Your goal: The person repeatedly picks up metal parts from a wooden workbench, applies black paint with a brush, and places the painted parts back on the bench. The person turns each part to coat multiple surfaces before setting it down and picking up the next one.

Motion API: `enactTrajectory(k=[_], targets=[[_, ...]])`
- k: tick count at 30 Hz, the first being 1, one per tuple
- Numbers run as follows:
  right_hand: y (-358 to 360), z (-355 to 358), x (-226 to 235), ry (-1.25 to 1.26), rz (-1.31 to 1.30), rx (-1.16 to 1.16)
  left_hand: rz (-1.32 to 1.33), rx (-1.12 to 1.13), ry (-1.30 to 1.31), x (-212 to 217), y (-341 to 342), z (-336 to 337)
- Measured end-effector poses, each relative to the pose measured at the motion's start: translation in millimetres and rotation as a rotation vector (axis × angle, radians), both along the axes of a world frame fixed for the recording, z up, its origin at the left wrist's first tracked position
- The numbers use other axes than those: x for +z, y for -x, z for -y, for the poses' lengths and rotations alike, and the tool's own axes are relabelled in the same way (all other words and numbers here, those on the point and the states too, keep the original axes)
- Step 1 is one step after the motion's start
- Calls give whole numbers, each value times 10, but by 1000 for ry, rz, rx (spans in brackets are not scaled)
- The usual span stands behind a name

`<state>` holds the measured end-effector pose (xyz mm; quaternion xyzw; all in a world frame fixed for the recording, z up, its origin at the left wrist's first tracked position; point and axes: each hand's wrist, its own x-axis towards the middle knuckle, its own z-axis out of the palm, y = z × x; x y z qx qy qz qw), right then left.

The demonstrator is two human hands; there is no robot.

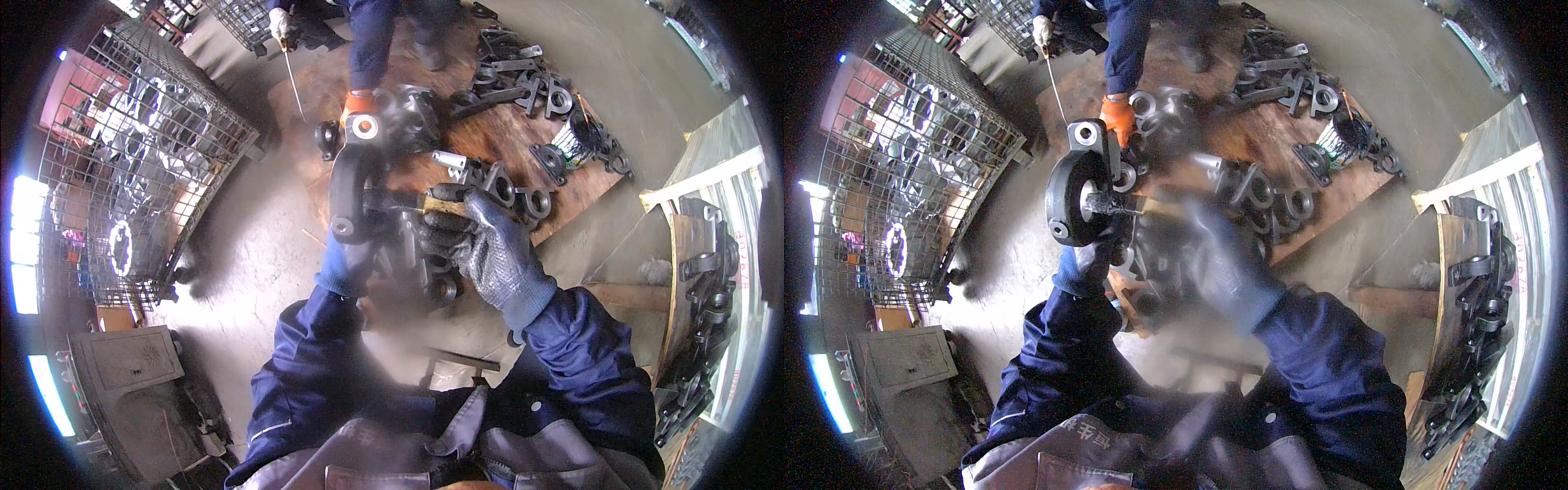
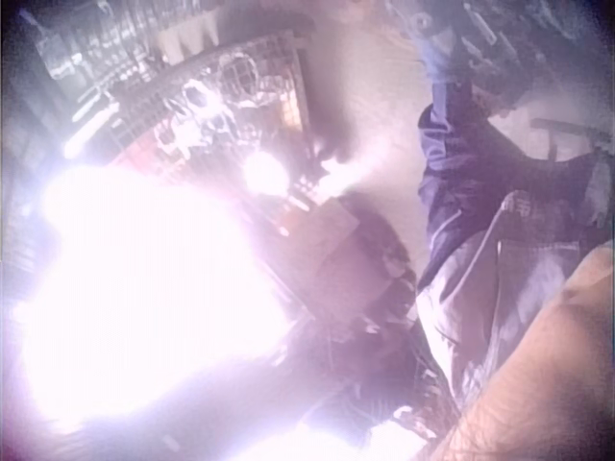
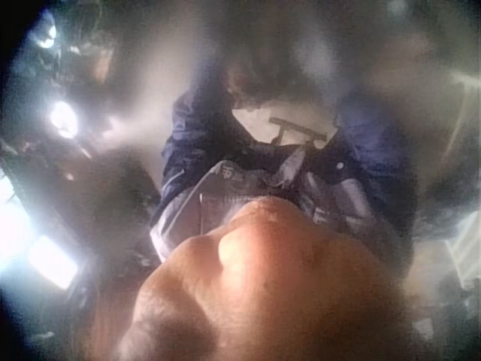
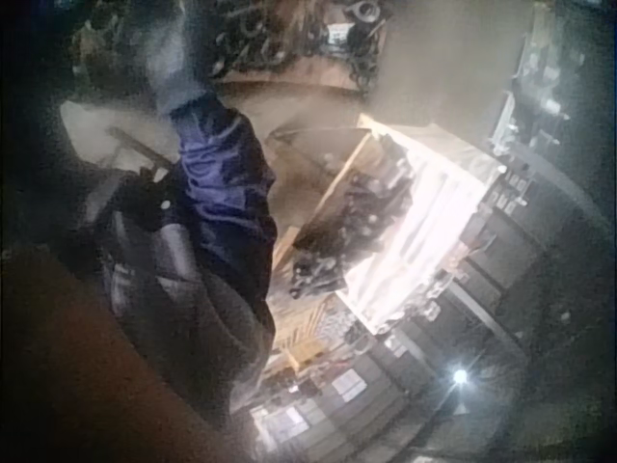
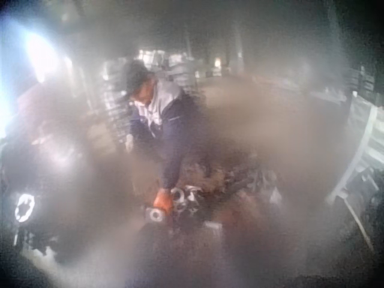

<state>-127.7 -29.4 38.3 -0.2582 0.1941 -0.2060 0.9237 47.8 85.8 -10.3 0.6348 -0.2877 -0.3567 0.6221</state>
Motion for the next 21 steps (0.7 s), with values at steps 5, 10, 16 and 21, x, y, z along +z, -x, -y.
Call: enactTrajectory(k=[5,10,16,21], targets=[[-35,20,33,93,133,-36,-95,-39,-21,87,36,-7],[-33,24,67,261,95,-42,-154,-50,4,92,53,6],[-4,85,120,391,104,12,-66,-91,-12,35,53,-46],[36,151,115,755,-43,16,-153,-29,-60,-19,19,-81]])
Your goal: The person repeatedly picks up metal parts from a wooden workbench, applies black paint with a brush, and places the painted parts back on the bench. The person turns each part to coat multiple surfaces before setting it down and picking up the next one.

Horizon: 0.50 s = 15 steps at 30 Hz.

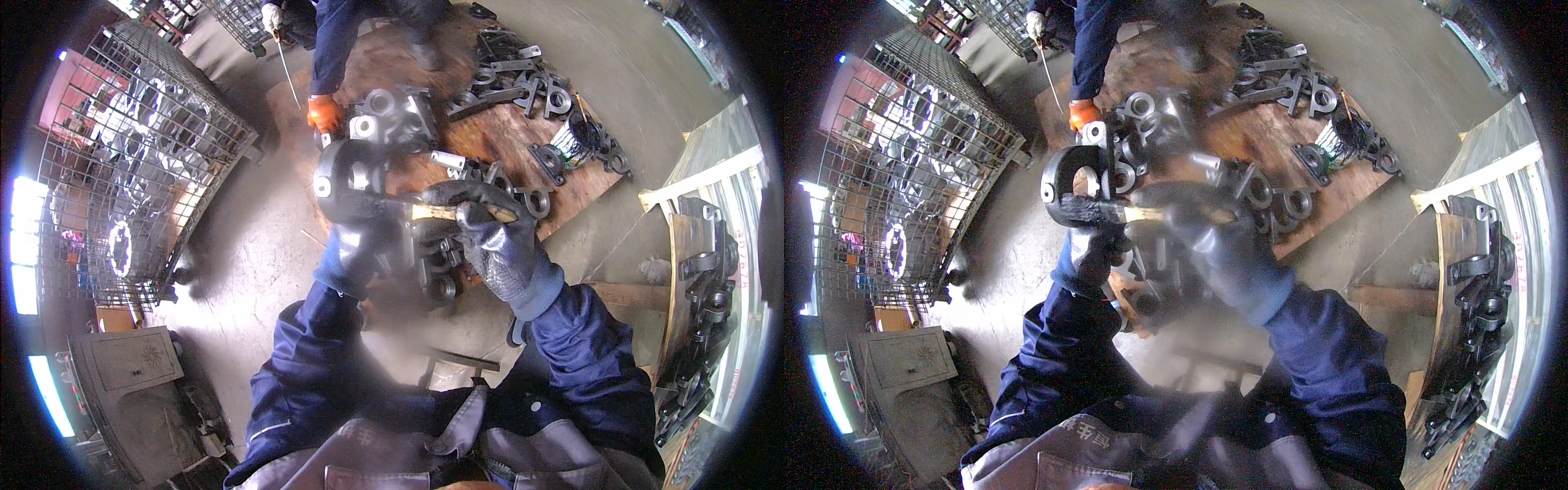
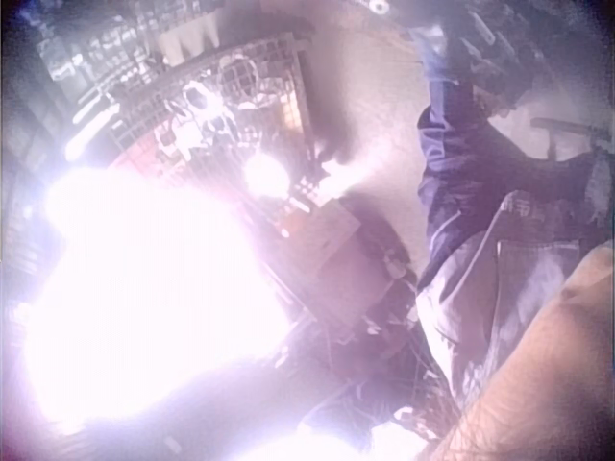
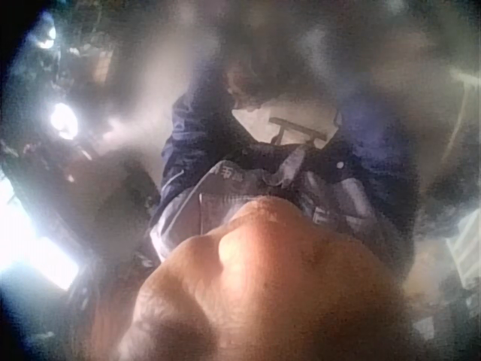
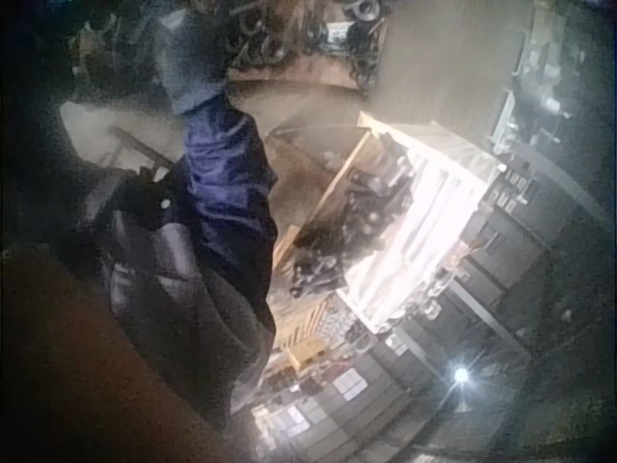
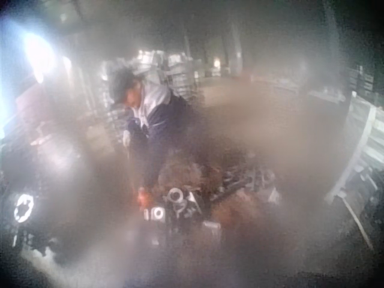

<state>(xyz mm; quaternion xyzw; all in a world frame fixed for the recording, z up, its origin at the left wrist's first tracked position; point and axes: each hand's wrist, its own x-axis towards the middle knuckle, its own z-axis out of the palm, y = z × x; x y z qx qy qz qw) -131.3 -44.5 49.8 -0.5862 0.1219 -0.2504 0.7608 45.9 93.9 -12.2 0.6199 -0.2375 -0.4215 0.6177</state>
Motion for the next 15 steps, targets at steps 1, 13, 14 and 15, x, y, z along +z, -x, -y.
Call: enactTrajectory(k=[1,13,14,15], targets=[[-12,-14,-16,-60,-27,-7,2,-11,0,-4,-8,-1],[-86,-96,-136,-716,80,-63,94,11,-96,222,45,122],[-93,-101,-142,-776,79,-41,90,13,-111,245,73,125],[-86,-109,-145,-768,102,-38,86,15,-127,258,94,129]])
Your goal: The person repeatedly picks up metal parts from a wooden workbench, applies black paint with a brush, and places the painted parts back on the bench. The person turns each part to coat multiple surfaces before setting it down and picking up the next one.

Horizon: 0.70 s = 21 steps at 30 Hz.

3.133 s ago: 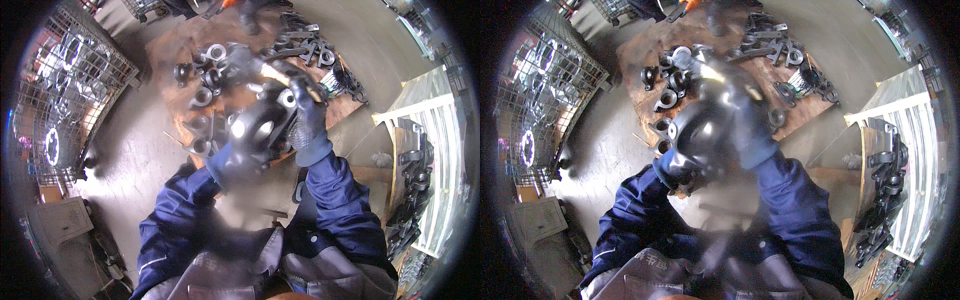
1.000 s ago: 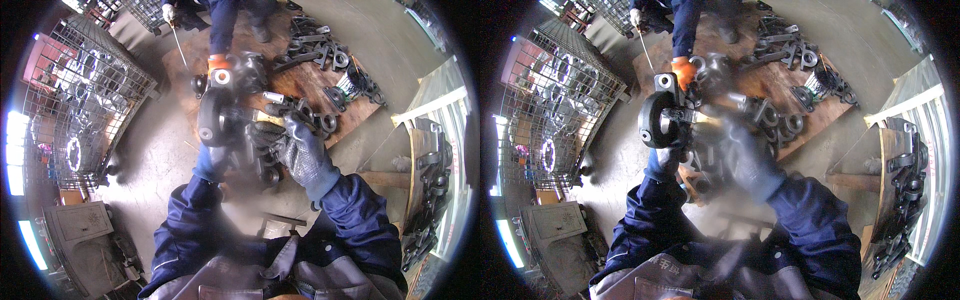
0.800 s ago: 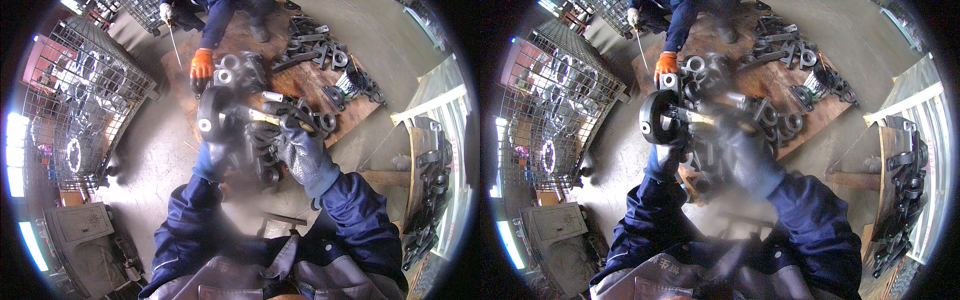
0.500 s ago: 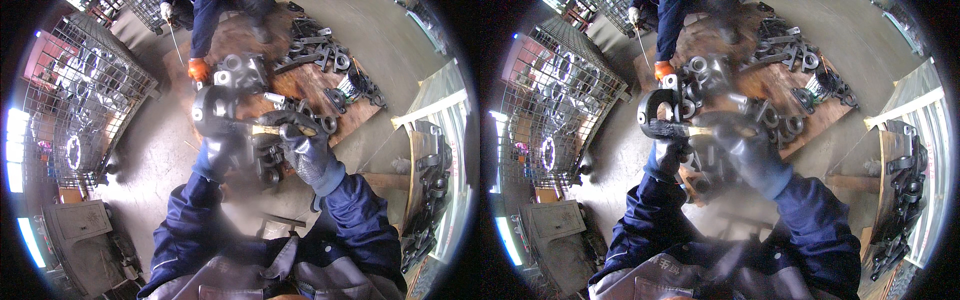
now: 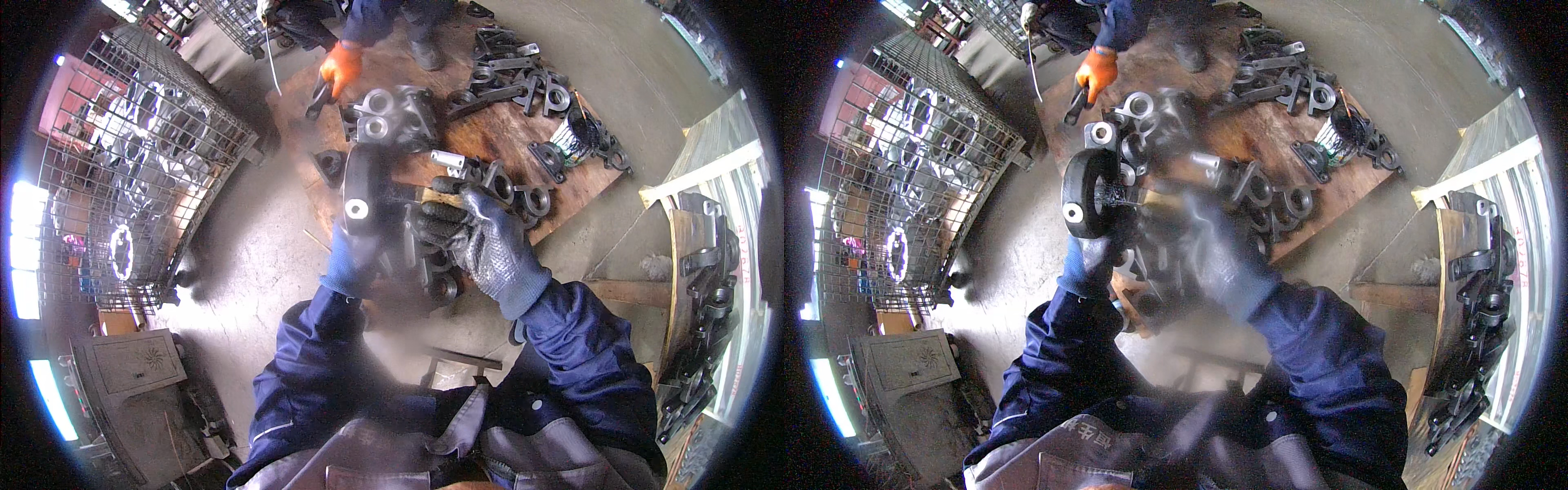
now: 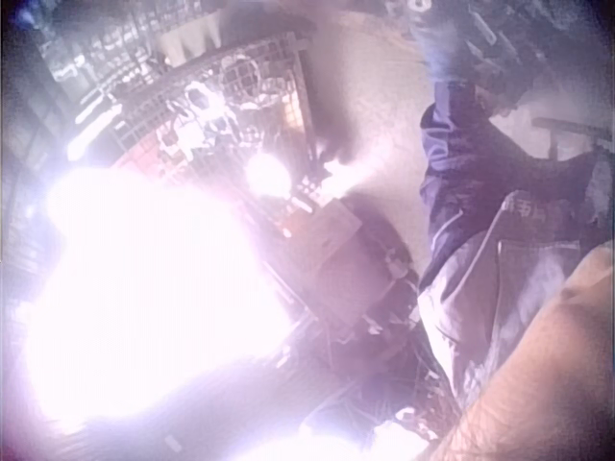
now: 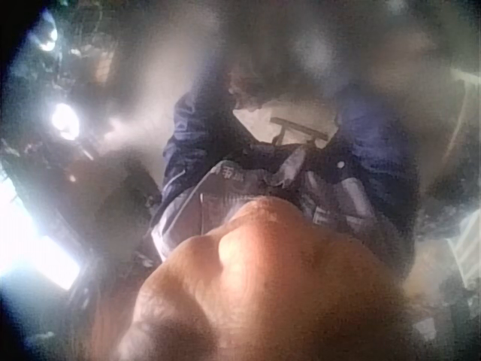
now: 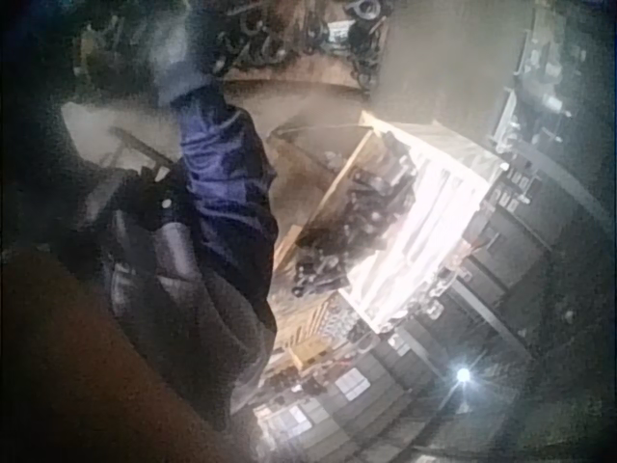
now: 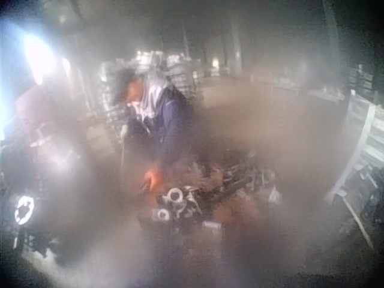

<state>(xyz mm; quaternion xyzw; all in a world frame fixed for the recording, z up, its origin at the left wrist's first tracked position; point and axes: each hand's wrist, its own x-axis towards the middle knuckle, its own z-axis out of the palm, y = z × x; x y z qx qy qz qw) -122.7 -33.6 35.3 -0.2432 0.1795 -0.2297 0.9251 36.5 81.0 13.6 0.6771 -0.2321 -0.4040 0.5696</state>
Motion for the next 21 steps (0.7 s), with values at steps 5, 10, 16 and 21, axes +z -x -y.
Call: enactTrajectory(k=[5,10,16,21], targets=[[7,-5,-42,62,63,-33,28,-36,58,-107,18,1],[-22,-5,-52,176,88,-34,362,-196,162,-323,-35,16],[70,140,89,674,-68,45,-182,-209,140,-241,-44,-24],[119,313,200,1097,-38,-1,-203,-179,175,-69,-27,-23]])
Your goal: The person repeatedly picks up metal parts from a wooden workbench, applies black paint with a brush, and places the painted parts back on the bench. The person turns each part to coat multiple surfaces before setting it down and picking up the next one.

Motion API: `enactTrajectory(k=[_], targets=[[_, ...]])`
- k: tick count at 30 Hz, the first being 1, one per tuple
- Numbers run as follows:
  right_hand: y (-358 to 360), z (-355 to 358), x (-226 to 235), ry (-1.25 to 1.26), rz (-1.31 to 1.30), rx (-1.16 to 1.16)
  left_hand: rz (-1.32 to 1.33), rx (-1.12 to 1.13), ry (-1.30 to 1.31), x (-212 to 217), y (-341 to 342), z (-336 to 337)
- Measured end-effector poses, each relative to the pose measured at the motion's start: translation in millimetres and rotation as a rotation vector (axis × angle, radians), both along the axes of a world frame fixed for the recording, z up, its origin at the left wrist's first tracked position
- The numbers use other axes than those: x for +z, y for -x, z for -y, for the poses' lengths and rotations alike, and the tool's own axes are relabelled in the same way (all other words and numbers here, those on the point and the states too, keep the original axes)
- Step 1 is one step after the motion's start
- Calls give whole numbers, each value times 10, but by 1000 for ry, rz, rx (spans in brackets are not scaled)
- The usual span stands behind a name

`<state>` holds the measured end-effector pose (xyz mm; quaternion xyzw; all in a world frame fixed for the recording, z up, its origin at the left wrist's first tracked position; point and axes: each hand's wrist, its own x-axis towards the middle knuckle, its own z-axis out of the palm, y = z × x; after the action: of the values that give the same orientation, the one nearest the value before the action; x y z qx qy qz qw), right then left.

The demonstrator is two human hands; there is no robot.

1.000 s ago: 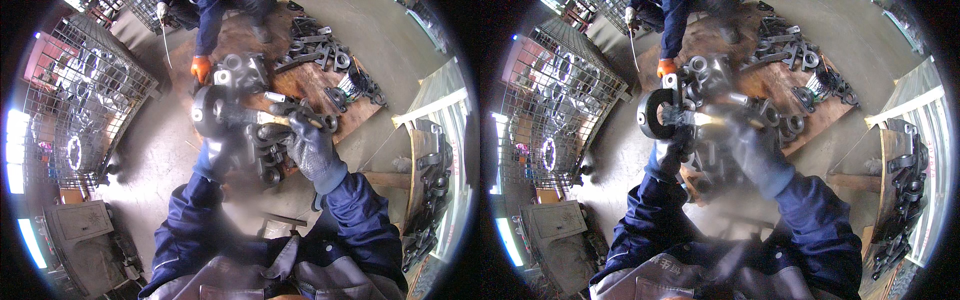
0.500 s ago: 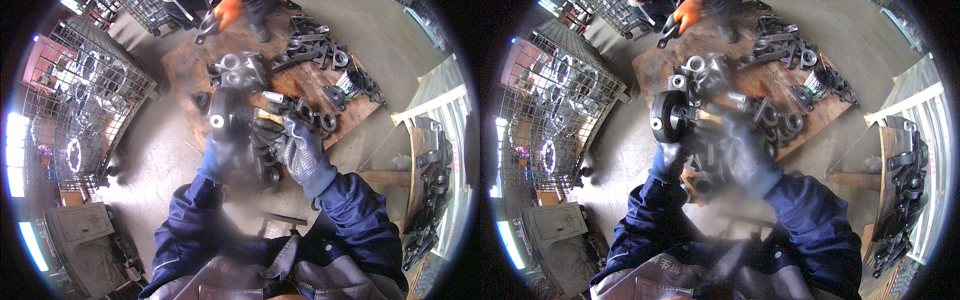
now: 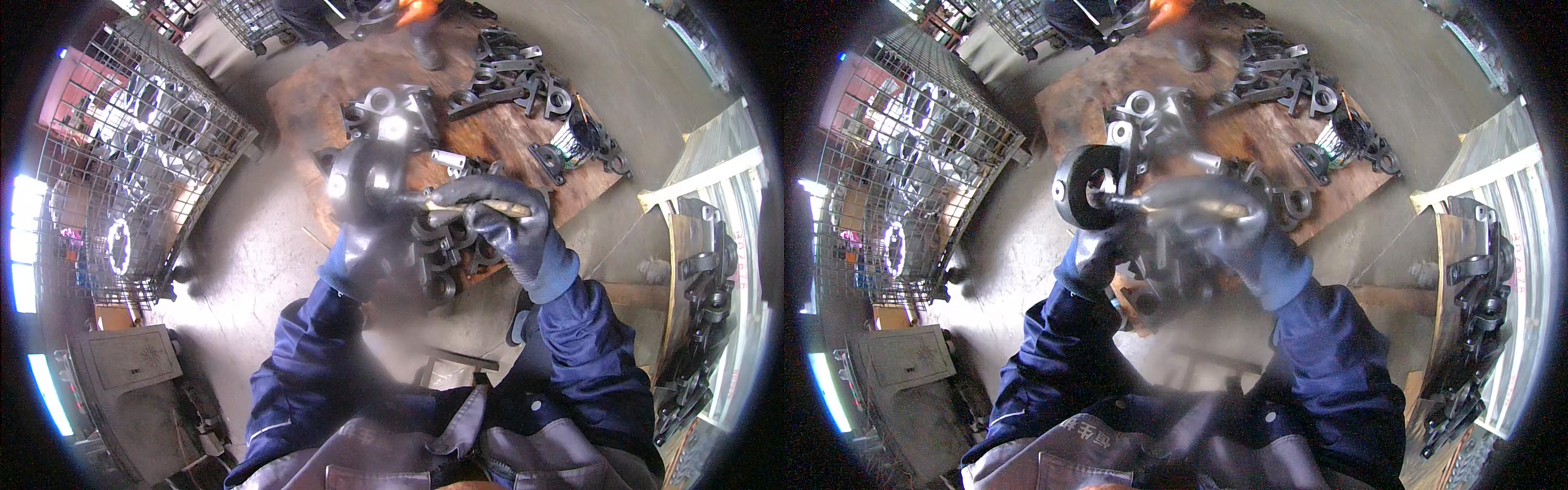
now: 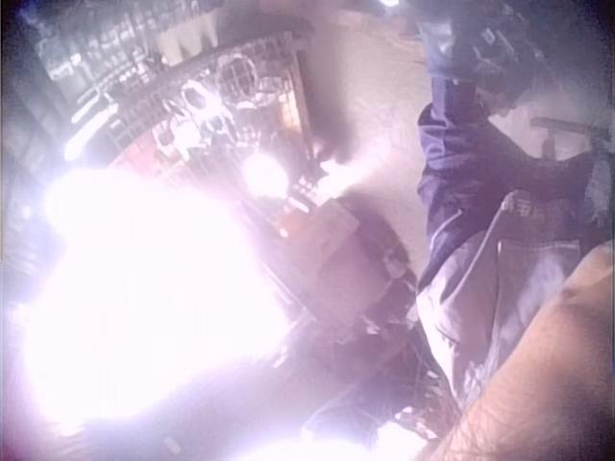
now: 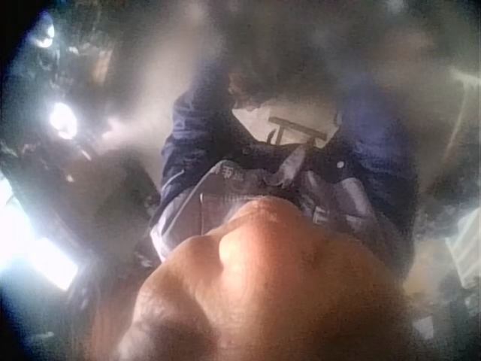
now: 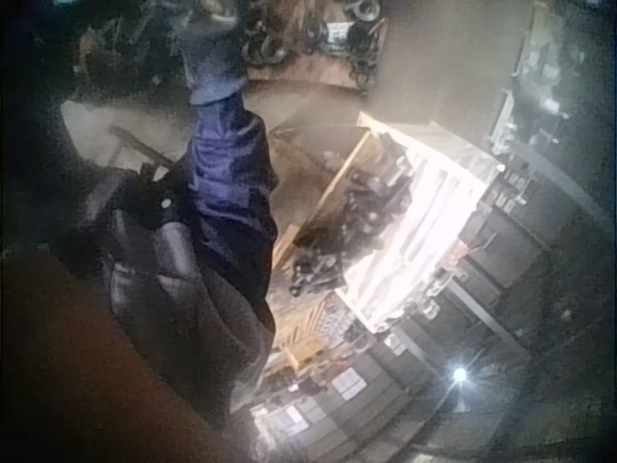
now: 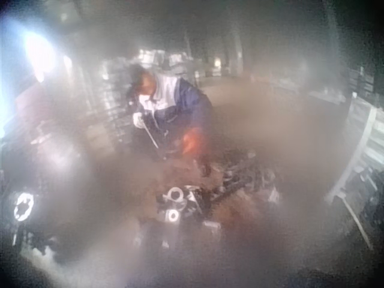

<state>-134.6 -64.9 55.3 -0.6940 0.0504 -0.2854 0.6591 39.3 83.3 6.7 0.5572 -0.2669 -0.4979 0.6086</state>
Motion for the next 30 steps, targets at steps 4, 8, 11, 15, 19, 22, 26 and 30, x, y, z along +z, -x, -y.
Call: enactTrajectory(k=[4,8,11,15,19,22,26,30], targets=[[-7,36,33,255,16,-165,-53,63,-28,1,28,44],[-16,-12,14,128,-43,-59,103,57,-25,-82,-33,59],[-25,-42,-23,112,-30,-37,173,36,-20,-154,-95,2],[-13,-88,-72,-142,-47,-14,135,-52,2,-238,-153,-135],[-34,-162,-117,-262,-141,-75,201,-52,-99,-329,-155,-161],[-85,-245,-160,-645,31,-29,309,-33,59,-350,-104,-128],[-91,-298,-190,-1175,136,65,287,82,-61,-296,-19,-36],[-81,-316,-162,-1381,165,110,413,155,14,-244,29,84]])
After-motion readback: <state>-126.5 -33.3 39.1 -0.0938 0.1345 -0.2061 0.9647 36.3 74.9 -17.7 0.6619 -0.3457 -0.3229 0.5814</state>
